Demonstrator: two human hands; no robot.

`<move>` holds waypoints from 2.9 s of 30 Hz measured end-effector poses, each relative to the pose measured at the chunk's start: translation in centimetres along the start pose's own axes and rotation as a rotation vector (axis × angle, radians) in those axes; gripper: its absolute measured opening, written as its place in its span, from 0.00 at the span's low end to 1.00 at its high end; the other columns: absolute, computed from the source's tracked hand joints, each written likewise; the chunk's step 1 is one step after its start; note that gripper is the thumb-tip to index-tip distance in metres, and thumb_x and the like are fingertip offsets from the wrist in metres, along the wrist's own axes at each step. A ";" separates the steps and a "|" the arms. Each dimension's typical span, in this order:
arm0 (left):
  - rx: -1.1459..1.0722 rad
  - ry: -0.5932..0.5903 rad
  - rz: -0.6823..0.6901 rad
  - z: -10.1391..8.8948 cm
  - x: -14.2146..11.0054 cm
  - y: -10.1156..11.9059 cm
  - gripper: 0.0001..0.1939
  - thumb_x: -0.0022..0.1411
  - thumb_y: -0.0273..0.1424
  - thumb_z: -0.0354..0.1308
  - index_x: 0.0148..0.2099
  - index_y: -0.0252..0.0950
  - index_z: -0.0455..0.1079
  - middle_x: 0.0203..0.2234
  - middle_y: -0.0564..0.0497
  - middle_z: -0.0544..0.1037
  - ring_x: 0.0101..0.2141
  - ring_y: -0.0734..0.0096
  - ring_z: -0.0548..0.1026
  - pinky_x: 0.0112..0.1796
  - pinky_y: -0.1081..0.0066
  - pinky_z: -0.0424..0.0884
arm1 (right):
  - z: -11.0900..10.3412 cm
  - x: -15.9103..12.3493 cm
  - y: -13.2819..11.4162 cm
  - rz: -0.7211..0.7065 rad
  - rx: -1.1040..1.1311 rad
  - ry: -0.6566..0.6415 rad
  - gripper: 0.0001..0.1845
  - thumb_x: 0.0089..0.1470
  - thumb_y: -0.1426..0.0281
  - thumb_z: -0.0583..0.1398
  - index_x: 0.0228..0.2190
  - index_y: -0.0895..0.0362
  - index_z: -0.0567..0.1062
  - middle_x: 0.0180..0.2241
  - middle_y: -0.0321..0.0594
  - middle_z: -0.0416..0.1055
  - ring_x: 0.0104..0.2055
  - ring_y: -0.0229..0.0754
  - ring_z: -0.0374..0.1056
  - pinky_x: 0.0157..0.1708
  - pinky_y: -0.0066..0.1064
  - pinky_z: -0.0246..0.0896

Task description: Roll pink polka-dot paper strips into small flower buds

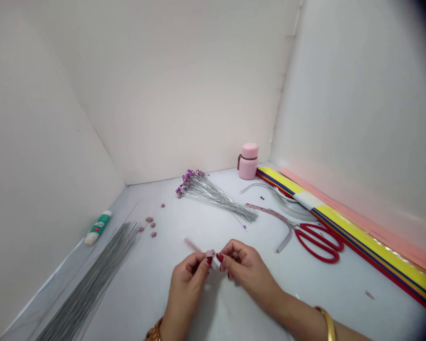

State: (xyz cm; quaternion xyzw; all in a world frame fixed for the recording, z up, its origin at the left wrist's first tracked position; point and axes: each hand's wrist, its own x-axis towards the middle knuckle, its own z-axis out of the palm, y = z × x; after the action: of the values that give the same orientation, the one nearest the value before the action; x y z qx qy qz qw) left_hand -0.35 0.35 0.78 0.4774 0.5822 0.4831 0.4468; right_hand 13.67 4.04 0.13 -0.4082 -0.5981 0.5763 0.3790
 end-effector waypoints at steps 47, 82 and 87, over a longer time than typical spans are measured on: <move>0.195 -0.200 0.085 0.2 -0.2 -0.9 0.15 0.59 0.37 0.46 0.28 0.33 0.67 0.19 0.54 0.68 0.23 0.73 0.63 0.25 0.76 0.60 | 0.5 0.3 0.6 0.084 0.331 -0.126 0.15 0.40 0.62 0.64 0.27 0.58 0.67 0.17 0.27 0.58 0.17 0.28 0.52 0.17 0.21 0.46; 0.373 -0.201 0.151 0.6 -0.7 -0.8 0.15 0.61 0.34 0.42 0.26 0.35 0.63 0.18 0.54 0.67 0.22 0.73 0.64 0.25 0.77 0.59 | -0.1 0.3 0.4 0.177 0.247 -0.095 0.18 0.46 0.56 0.57 0.22 0.59 0.64 0.16 0.29 0.63 0.13 0.27 0.53 0.12 0.19 0.43; 0.322 -0.167 0.201 0.3 -0.7 -0.7 0.11 0.60 0.30 0.44 0.30 0.35 0.65 0.24 0.51 0.72 0.27 0.71 0.68 0.30 0.76 0.62 | 0.1 0.3 0.5 0.199 0.242 -0.086 0.16 0.45 0.59 0.58 0.22 0.59 0.63 0.16 0.29 0.62 0.13 0.27 0.53 0.12 0.19 0.42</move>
State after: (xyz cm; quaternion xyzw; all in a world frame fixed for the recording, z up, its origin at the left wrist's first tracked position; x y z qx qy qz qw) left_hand -0.03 -0.32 0.10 0.6370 0.5622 0.3845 0.3609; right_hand 13.52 4.29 -0.34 -0.3917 -0.4964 0.6959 0.3403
